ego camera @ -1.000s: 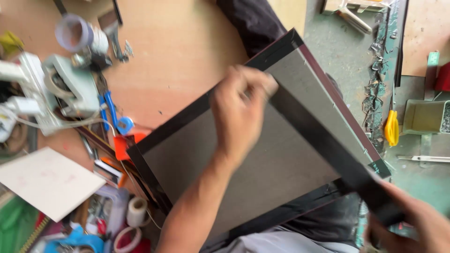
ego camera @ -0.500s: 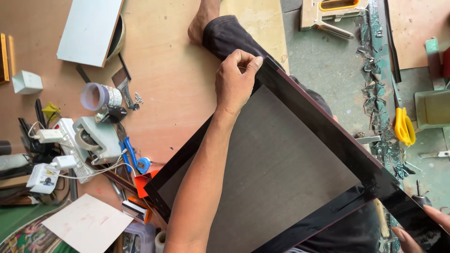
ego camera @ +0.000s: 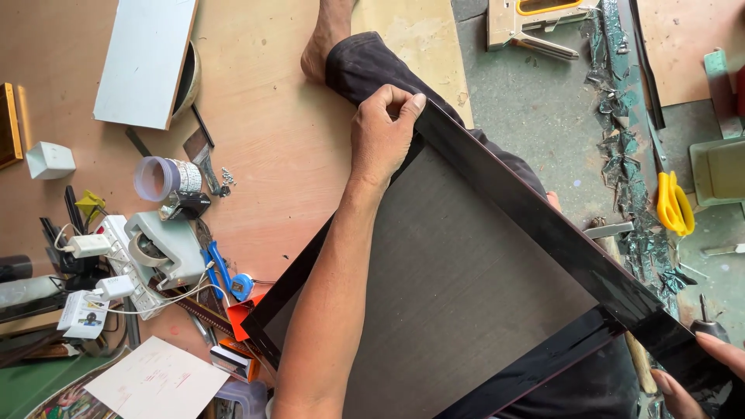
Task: Applying black tape to the back edges of a picture frame and cleaning the surface.
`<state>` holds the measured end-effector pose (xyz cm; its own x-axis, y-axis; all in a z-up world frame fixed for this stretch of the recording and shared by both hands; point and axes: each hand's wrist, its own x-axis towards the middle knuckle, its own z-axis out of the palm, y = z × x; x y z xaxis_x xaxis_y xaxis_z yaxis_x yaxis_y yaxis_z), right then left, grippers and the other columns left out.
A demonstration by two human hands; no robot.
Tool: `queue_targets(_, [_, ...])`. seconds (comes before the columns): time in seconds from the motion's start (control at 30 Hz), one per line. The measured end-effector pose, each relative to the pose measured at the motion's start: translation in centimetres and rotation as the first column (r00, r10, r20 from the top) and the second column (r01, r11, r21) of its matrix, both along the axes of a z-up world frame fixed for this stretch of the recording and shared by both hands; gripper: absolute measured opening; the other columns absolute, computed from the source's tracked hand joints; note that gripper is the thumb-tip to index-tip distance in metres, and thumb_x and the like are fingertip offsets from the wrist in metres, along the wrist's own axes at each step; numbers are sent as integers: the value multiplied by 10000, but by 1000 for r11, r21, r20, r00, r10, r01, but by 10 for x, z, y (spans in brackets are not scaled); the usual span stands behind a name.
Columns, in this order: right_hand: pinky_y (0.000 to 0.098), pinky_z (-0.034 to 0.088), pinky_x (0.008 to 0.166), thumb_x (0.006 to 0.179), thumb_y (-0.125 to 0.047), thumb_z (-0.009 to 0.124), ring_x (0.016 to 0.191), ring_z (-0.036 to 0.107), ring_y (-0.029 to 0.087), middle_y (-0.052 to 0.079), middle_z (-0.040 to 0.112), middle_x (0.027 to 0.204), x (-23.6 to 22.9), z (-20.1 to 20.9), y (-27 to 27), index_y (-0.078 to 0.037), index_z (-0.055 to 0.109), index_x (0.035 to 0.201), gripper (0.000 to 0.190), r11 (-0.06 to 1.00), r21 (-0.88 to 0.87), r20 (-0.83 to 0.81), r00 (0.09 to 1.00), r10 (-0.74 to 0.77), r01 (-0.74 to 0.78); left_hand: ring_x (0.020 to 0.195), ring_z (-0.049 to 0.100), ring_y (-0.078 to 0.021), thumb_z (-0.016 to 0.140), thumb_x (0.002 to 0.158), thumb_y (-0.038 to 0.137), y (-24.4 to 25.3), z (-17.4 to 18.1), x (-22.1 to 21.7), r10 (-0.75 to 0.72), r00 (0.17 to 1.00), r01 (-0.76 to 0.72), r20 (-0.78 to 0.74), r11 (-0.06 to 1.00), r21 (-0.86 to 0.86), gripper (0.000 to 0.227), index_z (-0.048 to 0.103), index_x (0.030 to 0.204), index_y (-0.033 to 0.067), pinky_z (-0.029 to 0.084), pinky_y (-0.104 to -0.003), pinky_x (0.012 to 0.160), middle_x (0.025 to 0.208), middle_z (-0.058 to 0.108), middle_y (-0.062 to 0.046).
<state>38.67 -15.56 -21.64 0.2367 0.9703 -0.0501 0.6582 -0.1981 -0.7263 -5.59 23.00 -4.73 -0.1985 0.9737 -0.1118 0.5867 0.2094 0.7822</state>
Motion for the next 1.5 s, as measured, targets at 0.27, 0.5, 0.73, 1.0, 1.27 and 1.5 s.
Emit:
queue_targets(0.27, [318, 583, 1087, 804, -94, 856, 1121, 721, 266, 205, 631, 1174, -23, -3, -19, 76, 533, 1351, 657, 997, -14, -182, 980, -79, 78, 751, 667, -80, 716, 935, 296, 0, -2, 0, -15, 1000, 15, 1, 999, -40, 211, 730, 860, 99, 545, -269, 731, 777, 725, 35])
queue_targets(0.5, [333, 579, 1082, 791, -92, 845, 1128, 708, 279, 216, 625, 1201, -32, 7, -17, 69, 530, 1352, 663, 994, -38, -184, 977, -110, 105, 749, 578, -63, 738, 954, 219, 6, -16, -17, -32, 937, 73, 347, 992, -104, 180, 745, 922, 43, 514, -237, 725, 803, 678, 7])
queue_targets(0.73, [353, 556, 1113, 821, -108, 825, 1160, 691, 292, 228, 594, 1268, -32, 6, -20, 70, 509, 1366, 654, 992, -45, -246, 961, -126, 119, 785, 613, -56, 702, 947, 125, 2, -14, -22, 19, 906, 64, 423, 982, -179, 107, 695, 1046, 85, 528, -216, 772, 823, 682, -3])
queue_targets(1.0, [350, 557, 1125, 810, -106, 833, 1179, 689, 285, 221, 614, 1271, -56, 53, 3, 59, 526, 1342, 637, 993, -24, -225, 967, -119, 117, 787, 654, -114, 613, 1006, 39, -21, 1, -5, -154, 988, 156, -27, 969, 191, 95, 690, 1043, 82, 537, -268, 691, 941, 709, -10])
queue_targets(1.27, [262, 569, 1042, 854, -72, 842, 1071, 718, 203, 156, 647, 1143, -84, 121, 34, 40, 570, 1350, 576, 987, -8, -290, 944, -158, 163, 1016, 743, -215, 540, 1041, 54, -34, 4, 3, -228, 944, 298, -240, 900, 317, 200, 690, 1172, 75, 613, -325, 859, 1110, 744, -71])
queue_targets(1.5, [293, 465, 533, 611, -169, 939, 593, 618, 169, 110, 614, 710, -69, 167, 74, 36, 686, 1240, 708, 989, -57, 122, 982, 143, -137, 995, 750, -274, 571, 1065, 182, -36, 0, 7, -212, 892, 321, -400, 919, 228, 210, 708, 1180, 72, 606, -376, 839, 1111, 757, -101])
